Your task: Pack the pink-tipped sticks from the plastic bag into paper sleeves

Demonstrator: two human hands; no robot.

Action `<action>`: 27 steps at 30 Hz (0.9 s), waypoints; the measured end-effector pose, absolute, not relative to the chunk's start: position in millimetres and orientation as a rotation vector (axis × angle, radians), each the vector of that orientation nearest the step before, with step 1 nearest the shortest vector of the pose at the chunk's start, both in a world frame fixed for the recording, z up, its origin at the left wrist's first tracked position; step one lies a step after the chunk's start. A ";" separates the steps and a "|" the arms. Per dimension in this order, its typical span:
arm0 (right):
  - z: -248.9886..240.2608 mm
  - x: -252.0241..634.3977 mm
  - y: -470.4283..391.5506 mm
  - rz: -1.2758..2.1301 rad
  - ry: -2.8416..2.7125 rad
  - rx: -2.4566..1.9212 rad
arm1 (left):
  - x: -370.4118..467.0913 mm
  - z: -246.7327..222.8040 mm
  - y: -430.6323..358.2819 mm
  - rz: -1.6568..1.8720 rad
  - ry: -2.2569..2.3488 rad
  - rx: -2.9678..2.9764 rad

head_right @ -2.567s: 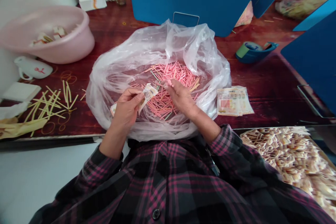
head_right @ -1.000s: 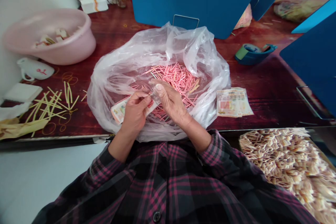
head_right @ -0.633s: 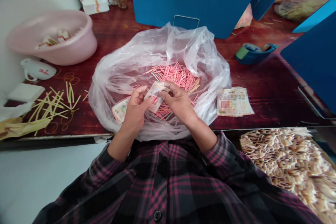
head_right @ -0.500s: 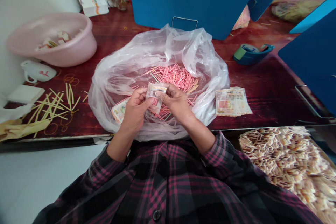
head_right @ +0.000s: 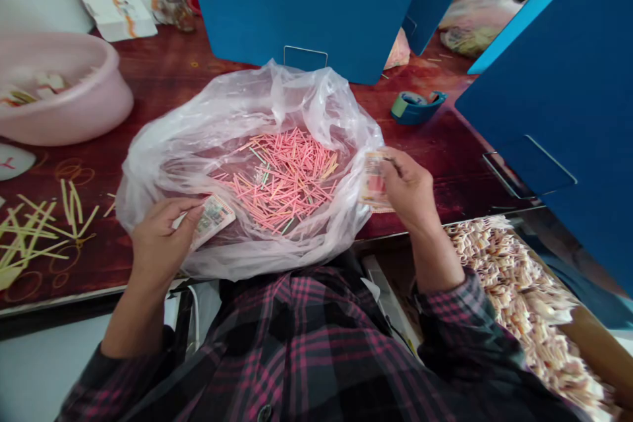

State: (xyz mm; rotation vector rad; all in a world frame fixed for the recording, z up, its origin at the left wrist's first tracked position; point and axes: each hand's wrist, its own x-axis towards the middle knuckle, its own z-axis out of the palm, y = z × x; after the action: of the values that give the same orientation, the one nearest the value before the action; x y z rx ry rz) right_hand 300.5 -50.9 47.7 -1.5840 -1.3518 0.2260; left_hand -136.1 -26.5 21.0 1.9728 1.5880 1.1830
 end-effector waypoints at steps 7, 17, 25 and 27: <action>8.3 316.0 -57.3 -0.247 -1.568 -2.203 | -148.1 -11.7 -11.8 0.917 1.783 2.163; 45.5 280.5 -45.6 -0.221 -1.659 -1.715 | -143.9 -13.8 -4.1 0.838 1.837 2.120; 55.7 190.2 -27.7 0.721 -1.626 -1.381 | -120.9 3.6 -19.4 1.197 1.668 2.353; 54.5 162.8 -24.7 1.018 -1.661 -1.342 | -104.5 7.9 -23.1 1.242 1.572 2.446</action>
State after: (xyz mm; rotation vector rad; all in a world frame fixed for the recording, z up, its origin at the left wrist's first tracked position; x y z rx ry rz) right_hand 162.8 -24.7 54.5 -1.3419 -1.6612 1.0178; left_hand -104.5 -23.1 7.9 2.4459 1.5717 1.2421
